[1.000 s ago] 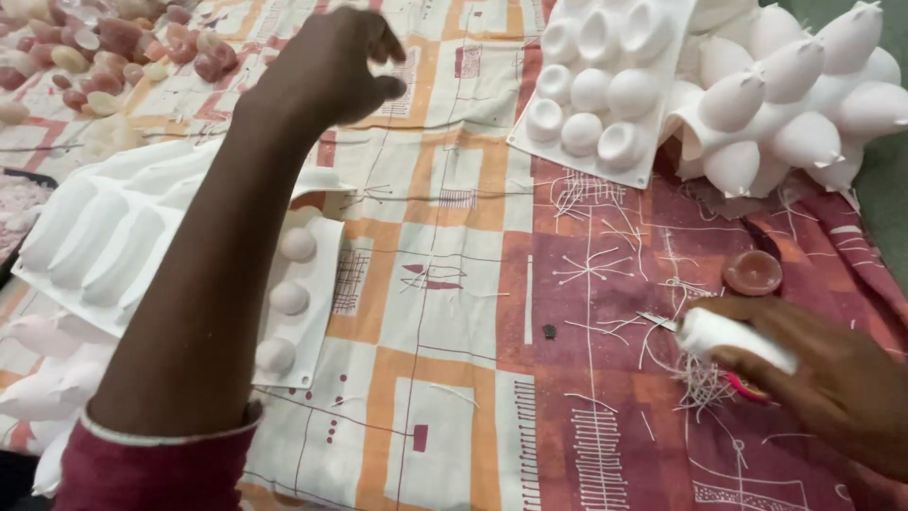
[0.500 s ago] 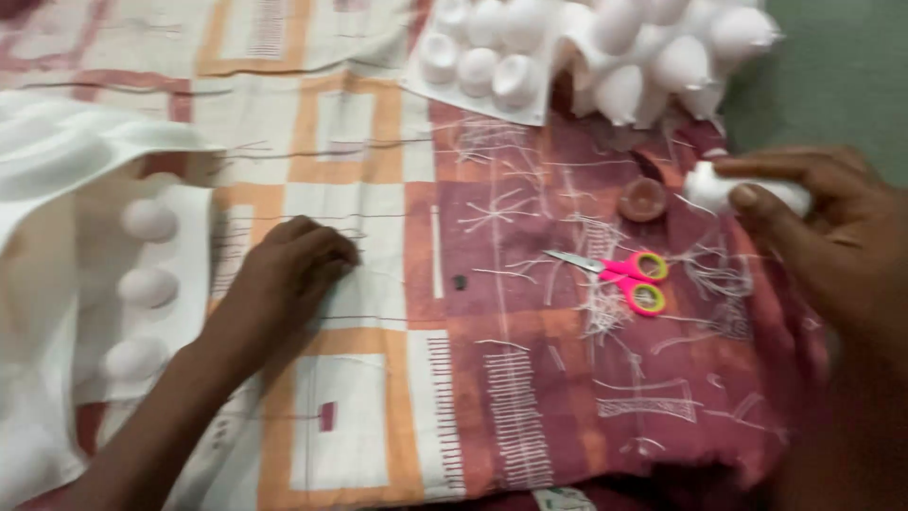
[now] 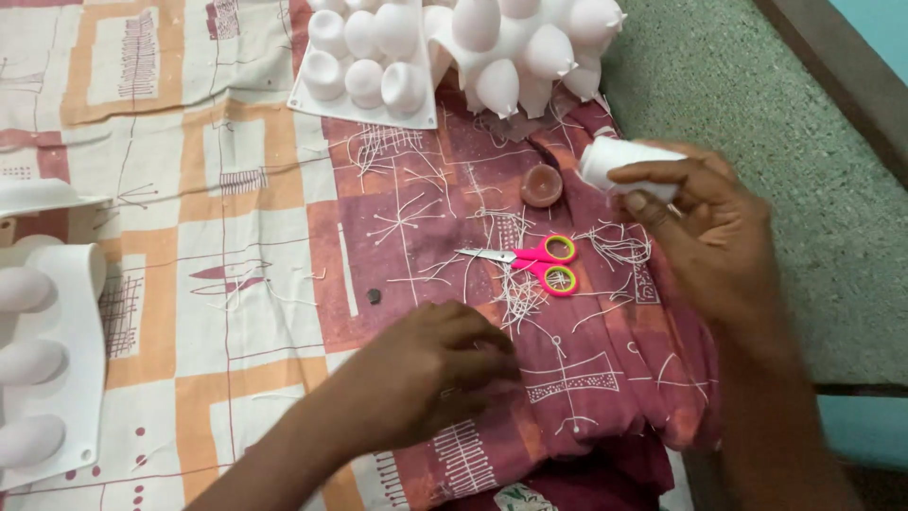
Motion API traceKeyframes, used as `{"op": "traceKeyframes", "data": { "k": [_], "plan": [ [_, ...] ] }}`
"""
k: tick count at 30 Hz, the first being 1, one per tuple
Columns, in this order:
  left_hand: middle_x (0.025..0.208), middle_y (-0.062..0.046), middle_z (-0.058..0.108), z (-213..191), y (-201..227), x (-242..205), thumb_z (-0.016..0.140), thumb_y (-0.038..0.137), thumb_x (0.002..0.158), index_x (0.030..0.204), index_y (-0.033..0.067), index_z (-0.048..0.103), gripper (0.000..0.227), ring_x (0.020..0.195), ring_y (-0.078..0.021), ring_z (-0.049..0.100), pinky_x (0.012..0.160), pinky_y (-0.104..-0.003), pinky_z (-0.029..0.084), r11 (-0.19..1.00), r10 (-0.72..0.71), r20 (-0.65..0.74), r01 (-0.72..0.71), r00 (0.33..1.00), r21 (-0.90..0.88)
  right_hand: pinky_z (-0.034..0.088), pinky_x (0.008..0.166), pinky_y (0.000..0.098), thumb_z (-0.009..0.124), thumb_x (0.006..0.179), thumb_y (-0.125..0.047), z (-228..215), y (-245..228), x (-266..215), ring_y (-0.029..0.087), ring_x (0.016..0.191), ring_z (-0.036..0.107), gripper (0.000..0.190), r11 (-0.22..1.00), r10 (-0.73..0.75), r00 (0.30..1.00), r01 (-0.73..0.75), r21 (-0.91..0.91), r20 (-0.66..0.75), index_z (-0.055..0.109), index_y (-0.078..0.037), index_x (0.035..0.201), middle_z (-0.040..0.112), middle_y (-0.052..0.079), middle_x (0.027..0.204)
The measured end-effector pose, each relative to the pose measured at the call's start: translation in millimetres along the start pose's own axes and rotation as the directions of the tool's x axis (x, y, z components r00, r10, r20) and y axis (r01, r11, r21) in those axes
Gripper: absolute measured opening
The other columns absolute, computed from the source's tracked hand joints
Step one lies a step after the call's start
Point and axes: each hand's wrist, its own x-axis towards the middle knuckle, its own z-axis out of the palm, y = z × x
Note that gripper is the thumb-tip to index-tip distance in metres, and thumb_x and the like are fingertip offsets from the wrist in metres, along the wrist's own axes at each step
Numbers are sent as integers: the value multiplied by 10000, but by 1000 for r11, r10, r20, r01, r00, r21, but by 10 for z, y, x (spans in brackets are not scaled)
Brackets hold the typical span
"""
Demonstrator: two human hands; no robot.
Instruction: Organizing and preparing various silicone molds for candle making on a covered workspace.
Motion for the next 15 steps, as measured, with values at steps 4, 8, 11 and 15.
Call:
{"op": "traceKeyframes", "data": {
  "k": [4,8,11,15],
  "plan": [
    [1065,-25,700,256,-104,-103,727,151,833,1009,107,723,182,1071,-260,604,944,-403,493,997,-8,88,0,996,82,594,958,281,631,1032,19,183,469,-258,155,1053,675,192,973,45,999,-42,227,-10,680,27,1218,622,129,1256],
    [1005,-21,645,201,-85,-199,701,148,883,997,111,703,119,1034,-249,579,930,-392,480,995,-49,101,40,994,90,613,958,313,567,1045,1,93,785,-423,164,1089,669,180,999,3,1000,-2,48,-24,662,43,1192,511,119,1331],
    [1010,-24,637,103,41,-151,757,268,848,1135,98,721,336,996,-257,544,893,-401,426,999,-40,66,38,997,24,601,1035,342,566,1035,-31,15,762,-451,188,1234,639,195,997,-51,994,56,56,-98,649,3,1208,457,119,1411],
    [940,-14,622,300,-36,-215,717,206,912,992,151,713,98,971,-221,575,893,-377,433,989,-97,137,80,986,123,585,968,373,667,997,-25,-44,698,-433,261,1242,618,204,907,-121,988,69,-416,-100,723,-58,1190,521,168,1407]
  ]
}}
